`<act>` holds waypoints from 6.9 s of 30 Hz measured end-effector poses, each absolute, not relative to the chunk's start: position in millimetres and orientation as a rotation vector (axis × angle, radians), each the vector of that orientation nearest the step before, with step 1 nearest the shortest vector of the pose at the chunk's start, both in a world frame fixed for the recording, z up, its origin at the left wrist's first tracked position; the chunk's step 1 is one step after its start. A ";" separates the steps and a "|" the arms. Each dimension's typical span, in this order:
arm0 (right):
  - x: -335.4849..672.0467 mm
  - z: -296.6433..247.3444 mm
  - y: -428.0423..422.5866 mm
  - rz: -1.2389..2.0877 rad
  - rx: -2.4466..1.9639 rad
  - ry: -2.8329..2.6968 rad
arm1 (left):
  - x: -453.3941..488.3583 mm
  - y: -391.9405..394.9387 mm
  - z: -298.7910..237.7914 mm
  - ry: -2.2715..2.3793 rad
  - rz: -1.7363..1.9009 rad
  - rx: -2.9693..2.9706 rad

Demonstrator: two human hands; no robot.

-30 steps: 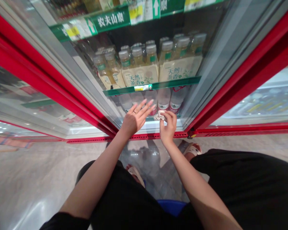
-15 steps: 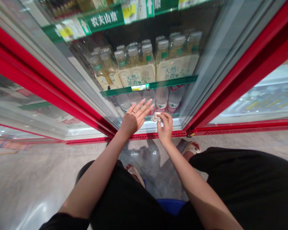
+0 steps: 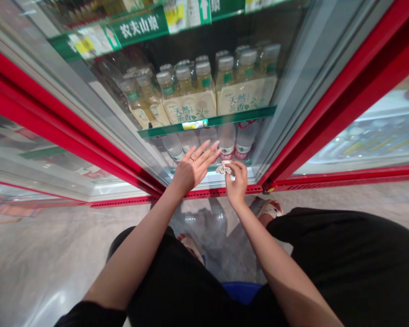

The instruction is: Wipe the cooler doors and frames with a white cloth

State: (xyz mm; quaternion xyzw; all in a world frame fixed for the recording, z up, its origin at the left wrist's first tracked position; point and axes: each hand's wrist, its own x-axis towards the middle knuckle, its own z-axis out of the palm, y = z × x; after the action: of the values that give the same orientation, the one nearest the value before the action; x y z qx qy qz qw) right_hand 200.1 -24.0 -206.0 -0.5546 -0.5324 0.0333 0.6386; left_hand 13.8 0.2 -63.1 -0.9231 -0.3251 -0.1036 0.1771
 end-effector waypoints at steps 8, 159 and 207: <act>221.4 -206.7 -18.4 0.041 -1.312 -1.060 | 15.5 -0.4 -62.4 -0.944 -0.250 -2.596; 312.0 -279.2 -4.1 0.215 -1.575 -0.590 | 60.0 0.7 -71.7 -0.753 -0.214 -2.723; 247.2 -276.5 -6.8 0.404 -1.589 -0.514 | 6.7 -17.4 -63.4 -0.891 -0.232 -2.654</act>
State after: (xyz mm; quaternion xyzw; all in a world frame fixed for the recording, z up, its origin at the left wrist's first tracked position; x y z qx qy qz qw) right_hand 247.2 -6.8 -276.5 -0.7003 -0.2265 0.1783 0.6531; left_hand 6.7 -17.4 -63.4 -0.9318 -0.3128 -0.0813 0.1653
